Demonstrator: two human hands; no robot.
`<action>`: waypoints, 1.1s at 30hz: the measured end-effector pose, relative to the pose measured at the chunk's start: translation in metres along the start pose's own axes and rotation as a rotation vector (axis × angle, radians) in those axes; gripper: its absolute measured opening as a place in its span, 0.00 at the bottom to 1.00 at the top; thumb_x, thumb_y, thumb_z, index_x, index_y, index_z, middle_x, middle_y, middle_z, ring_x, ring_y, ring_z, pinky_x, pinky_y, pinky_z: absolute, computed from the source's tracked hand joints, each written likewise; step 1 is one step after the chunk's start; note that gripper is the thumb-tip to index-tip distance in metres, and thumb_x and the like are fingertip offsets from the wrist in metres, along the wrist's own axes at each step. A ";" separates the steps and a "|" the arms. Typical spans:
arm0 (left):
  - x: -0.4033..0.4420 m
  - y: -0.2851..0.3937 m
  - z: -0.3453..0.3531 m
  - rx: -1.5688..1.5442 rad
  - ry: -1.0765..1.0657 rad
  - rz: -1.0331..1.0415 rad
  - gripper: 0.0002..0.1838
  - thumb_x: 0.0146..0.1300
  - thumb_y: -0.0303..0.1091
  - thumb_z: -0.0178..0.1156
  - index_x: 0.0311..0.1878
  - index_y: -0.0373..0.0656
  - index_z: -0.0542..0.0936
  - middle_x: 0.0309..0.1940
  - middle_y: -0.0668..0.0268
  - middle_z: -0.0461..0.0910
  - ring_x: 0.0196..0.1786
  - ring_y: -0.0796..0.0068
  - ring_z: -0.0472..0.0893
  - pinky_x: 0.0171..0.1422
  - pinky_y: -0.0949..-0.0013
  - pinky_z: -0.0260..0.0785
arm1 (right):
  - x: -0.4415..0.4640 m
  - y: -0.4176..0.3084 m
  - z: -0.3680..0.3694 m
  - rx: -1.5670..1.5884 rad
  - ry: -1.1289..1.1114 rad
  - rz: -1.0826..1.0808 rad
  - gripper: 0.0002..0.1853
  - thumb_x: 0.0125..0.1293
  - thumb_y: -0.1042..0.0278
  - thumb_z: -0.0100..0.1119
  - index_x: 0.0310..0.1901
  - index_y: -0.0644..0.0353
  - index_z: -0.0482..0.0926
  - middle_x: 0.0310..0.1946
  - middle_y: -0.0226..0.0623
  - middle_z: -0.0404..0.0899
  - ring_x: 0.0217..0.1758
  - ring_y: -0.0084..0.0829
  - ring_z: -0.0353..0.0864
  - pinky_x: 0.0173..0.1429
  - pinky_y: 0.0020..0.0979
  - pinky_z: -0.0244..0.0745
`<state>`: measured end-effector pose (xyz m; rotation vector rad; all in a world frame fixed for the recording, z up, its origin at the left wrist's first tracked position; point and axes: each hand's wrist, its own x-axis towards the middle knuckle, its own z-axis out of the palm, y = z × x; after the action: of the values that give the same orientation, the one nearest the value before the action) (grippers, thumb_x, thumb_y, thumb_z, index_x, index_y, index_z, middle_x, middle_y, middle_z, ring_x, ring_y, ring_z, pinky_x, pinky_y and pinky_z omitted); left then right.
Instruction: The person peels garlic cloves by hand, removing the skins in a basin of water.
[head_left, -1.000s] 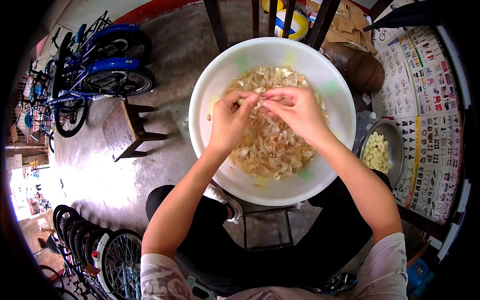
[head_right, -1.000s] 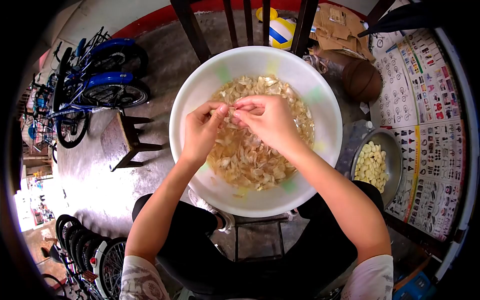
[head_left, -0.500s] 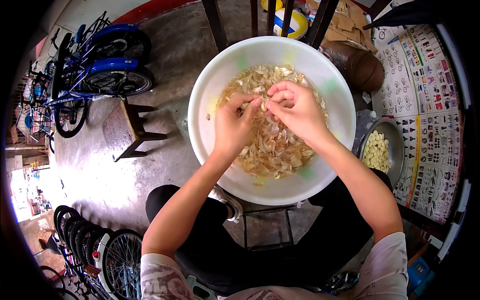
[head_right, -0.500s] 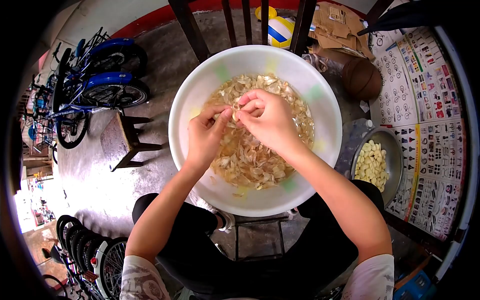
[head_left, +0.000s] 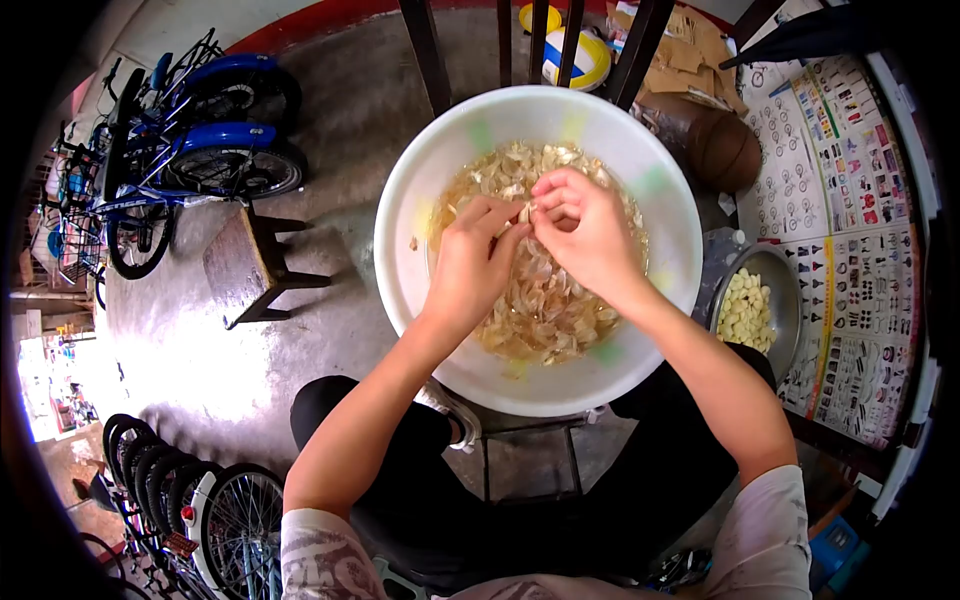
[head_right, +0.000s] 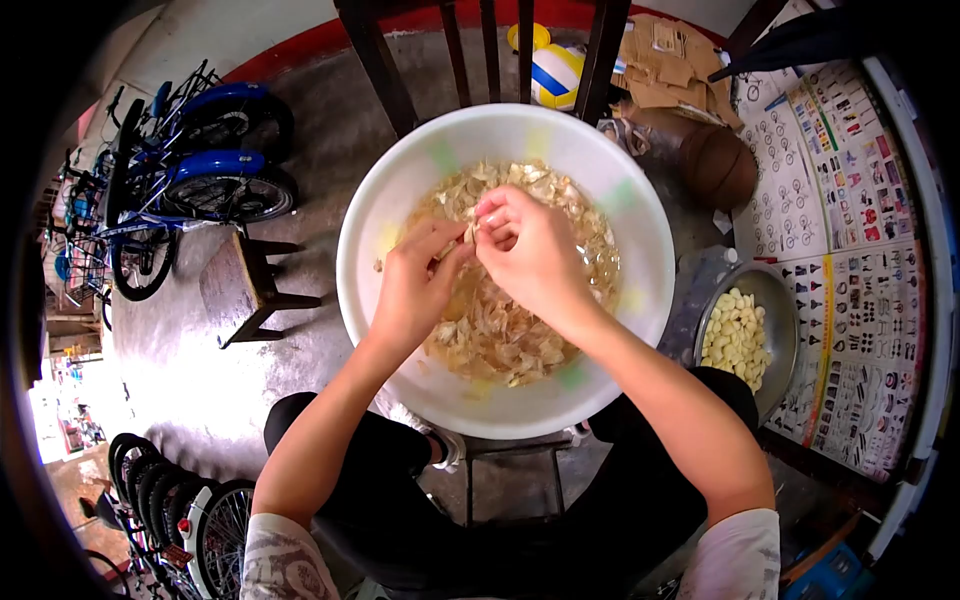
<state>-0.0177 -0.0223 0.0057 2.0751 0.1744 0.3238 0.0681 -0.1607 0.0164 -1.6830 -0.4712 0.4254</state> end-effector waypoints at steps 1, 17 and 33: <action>0.002 0.000 -0.002 -0.002 0.010 0.010 0.11 0.68 0.26 0.61 0.51 0.33 0.81 0.41 0.62 0.80 0.39 0.74 0.80 0.43 0.71 0.73 | 0.001 0.003 0.001 0.008 -0.007 -0.019 0.09 0.62 0.83 0.60 0.44 0.66 0.76 0.29 0.34 0.82 0.31 0.19 0.83 0.36 0.22 0.78; 0.011 -0.009 -0.031 -0.292 -0.215 -0.311 0.14 0.70 0.32 0.60 0.52 0.33 0.83 0.41 0.61 0.85 0.41 0.77 0.79 0.48 0.71 0.71 | 0.007 -0.013 -0.008 -0.187 -0.193 -0.162 0.07 0.64 0.78 0.63 0.43 0.63 0.84 0.38 0.33 0.83 0.39 0.23 0.84 0.41 0.24 0.80; 0.009 -0.003 -0.027 -0.035 -0.089 0.017 0.08 0.63 0.21 0.63 0.45 0.34 0.85 0.40 0.60 0.84 0.38 0.70 0.82 0.44 0.69 0.73 | 0.001 -0.005 -0.002 -0.667 -0.153 -0.501 0.04 0.65 0.74 0.58 0.37 0.63 0.73 0.37 0.41 0.75 0.40 0.46 0.80 0.41 0.43 0.76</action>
<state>-0.0173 0.0034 0.0175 2.0527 0.0967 0.2425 0.0700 -0.1608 0.0220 -2.0760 -1.2145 0.0140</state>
